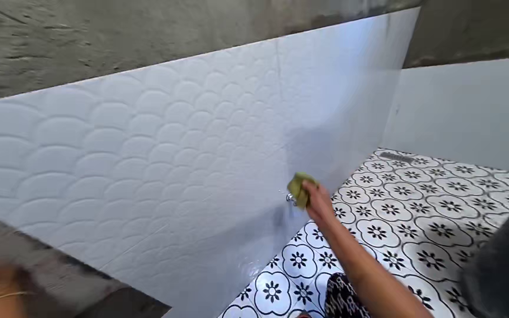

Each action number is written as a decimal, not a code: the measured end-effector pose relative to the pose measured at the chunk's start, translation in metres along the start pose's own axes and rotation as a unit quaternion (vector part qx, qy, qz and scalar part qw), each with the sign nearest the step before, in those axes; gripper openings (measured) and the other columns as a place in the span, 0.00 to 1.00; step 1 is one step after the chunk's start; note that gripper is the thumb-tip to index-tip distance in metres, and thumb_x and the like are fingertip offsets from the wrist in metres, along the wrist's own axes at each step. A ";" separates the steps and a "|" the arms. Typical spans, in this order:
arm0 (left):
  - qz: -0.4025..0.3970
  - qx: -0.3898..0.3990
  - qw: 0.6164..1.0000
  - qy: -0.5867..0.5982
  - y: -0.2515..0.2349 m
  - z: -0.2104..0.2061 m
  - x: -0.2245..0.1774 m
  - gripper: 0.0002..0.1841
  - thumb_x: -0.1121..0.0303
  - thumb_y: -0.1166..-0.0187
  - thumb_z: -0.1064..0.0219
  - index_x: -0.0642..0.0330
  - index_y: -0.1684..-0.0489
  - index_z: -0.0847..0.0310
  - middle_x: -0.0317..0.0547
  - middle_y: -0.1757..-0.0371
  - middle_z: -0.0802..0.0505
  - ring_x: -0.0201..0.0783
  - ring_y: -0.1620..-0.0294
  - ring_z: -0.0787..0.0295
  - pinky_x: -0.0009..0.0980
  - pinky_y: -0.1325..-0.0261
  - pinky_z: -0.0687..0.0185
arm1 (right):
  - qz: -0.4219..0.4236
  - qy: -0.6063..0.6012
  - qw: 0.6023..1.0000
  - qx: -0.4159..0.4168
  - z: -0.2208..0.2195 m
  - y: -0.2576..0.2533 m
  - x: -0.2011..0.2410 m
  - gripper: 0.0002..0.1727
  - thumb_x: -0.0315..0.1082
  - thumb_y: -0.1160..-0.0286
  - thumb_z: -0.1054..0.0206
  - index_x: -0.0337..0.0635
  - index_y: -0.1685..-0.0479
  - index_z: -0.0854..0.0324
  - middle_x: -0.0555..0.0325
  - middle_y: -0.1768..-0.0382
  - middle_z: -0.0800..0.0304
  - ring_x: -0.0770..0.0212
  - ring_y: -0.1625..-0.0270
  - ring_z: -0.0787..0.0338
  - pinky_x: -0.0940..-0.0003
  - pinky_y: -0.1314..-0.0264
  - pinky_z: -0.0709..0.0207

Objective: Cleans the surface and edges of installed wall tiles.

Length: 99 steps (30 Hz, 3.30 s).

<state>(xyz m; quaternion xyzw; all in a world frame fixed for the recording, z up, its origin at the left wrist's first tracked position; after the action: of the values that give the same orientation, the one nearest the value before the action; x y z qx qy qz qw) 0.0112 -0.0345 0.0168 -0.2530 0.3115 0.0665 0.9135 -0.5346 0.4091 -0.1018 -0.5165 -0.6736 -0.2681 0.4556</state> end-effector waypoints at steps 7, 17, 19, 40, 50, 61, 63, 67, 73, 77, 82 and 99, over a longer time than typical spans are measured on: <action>-0.111 -0.264 0.953 0.100 0.041 0.043 -0.027 0.39 0.41 0.11 0.56 0.64 0.10 0.42 0.65 0.13 0.31 0.60 0.10 0.40 0.54 0.08 0.53 | 0.233 0.171 0.954 -0.083 -0.149 -0.126 0.139 0.22 0.37 0.18 0.36 0.30 0.31 0.21 0.33 0.35 0.18 0.43 0.31 0.17 0.48 0.27 0.24; -0.147 -0.296 0.936 0.122 0.047 0.047 -0.029 0.38 0.44 0.11 0.56 0.62 0.07 0.47 0.64 0.08 0.40 0.61 0.05 0.53 0.52 0.05 0.65 | 0.687 0.210 0.681 0.140 -0.364 0.162 0.070 0.17 0.29 0.27 0.29 0.42 0.40 0.09 0.48 0.40 0.08 0.49 0.32 0.13 0.55 0.28 0.21; -0.152 -0.303 0.933 0.125 0.049 0.050 -0.031 0.38 0.45 0.11 0.55 0.62 0.08 0.46 0.64 0.08 0.39 0.60 0.05 0.52 0.51 0.05 0.65 | 0.742 0.217 0.596 0.220 -0.371 0.193 0.044 0.16 0.29 0.26 0.30 0.44 0.40 0.09 0.50 0.39 0.08 0.50 0.32 0.12 0.56 0.34 0.18; -0.137 -0.298 0.935 0.137 0.050 0.047 -0.030 0.38 0.44 0.10 0.56 0.62 0.07 0.49 0.64 0.07 0.43 0.61 0.05 0.55 0.51 0.06 0.63 | 0.637 0.308 0.701 0.090 -0.266 0.006 0.129 0.17 0.22 0.34 0.29 0.39 0.45 0.09 0.38 0.46 0.11 0.37 0.37 0.15 0.48 0.38 0.19; -0.148 -0.293 0.932 0.154 0.055 0.049 -0.032 0.38 0.46 0.10 0.57 0.62 0.06 0.52 0.63 0.06 0.47 0.62 0.05 0.58 0.53 0.05 0.67 | 0.647 0.343 0.675 0.090 -0.255 0.009 0.114 0.16 0.24 0.28 0.32 0.39 0.41 0.10 0.37 0.46 0.11 0.37 0.39 0.13 0.47 0.40 0.18; -0.158 -0.296 0.930 0.153 0.049 0.045 -0.029 0.38 0.46 0.09 0.59 0.64 0.06 0.53 0.66 0.06 0.47 0.64 0.05 0.60 0.55 0.06 0.70 | 0.637 0.374 0.671 0.058 -0.259 0.011 0.120 0.13 0.23 0.26 0.35 0.40 0.47 0.10 0.39 0.46 0.11 0.38 0.39 0.14 0.49 0.47 0.21; -0.163 -0.304 0.926 0.153 0.047 0.043 -0.027 0.38 0.45 0.10 0.59 0.63 0.06 0.52 0.65 0.06 0.46 0.63 0.05 0.58 0.54 0.05 0.68 | 0.636 0.374 0.672 0.053 -0.260 0.011 0.121 0.13 0.23 0.26 0.35 0.40 0.47 0.10 0.40 0.46 0.12 0.39 0.39 0.14 0.49 0.48 0.21; -0.168 -0.314 0.922 0.150 0.045 0.043 -0.025 0.38 0.44 0.10 0.59 0.62 0.07 0.49 0.62 0.06 0.45 0.59 0.04 0.56 0.53 0.05 0.68 | 0.633 0.374 0.675 0.053 -0.252 0.014 0.109 0.16 0.24 0.26 0.34 0.41 0.42 0.10 0.39 0.46 0.12 0.38 0.40 0.14 0.47 0.47 0.20; -0.181 -0.327 0.917 0.140 0.040 0.041 -0.023 0.38 0.42 0.10 0.59 0.58 0.06 0.49 0.59 0.06 0.44 0.56 0.04 0.56 0.54 0.05 0.69 | 0.622 0.369 0.689 0.038 -0.265 0.008 0.130 0.13 0.27 0.22 0.36 0.41 0.45 0.10 0.40 0.44 0.12 0.39 0.38 0.15 0.47 0.45 0.23; -0.193 -0.331 0.912 0.146 0.040 0.040 -0.023 0.38 0.43 0.10 0.59 0.58 0.06 0.50 0.58 0.06 0.44 0.56 0.04 0.58 0.55 0.05 0.70 | 0.619 0.389 0.680 0.060 -0.251 0.015 0.110 0.14 0.27 0.23 0.35 0.41 0.42 0.10 0.39 0.45 0.12 0.38 0.39 0.14 0.46 0.45 0.21; -0.157 -0.309 0.926 0.149 0.045 0.041 -0.025 0.39 0.42 0.10 0.60 0.62 0.07 0.48 0.62 0.06 0.44 0.60 0.05 0.55 0.53 0.05 0.67 | 0.617 0.388 0.684 0.042 -0.261 0.005 0.134 0.16 0.27 0.22 0.36 0.41 0.40 0.10 0.37 0.43 0.12 0.36 0.38 0.15 0.45 0.45 0.22; -0.093 -0.249 0.955 0.129 0.049 0.042 -0.030 0.40 0.42 0.11 0.58 0.62 0.06 0.53 0.64 0.08 0.41 0.61 0.06 0.50 0.54 0.07 0.63 | 0.397 0.410 0.821 -0.027 -0.251 -0.046 0.193 0.24 0.27 0.28 0.35 0.41 0.29 0.16 0.35 0.32 0.20 0.38 0.26 0.23 0.49 0.30 0.24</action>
<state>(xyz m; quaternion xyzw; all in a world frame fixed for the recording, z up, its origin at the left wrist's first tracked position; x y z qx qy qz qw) -0.0037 0.0303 0.0431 -0.5065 0.3755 0.0235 0.7758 -0.5031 0.2727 0.1860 -0.5940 -0.1536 -0.2690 0.7424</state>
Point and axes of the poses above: each hand's wrist, its own y-axis away from the middle knuckle, its own z-axis out of the back of the hand, x = y × z, the point moved 4 cm from there along -y, towards the middle knuckle
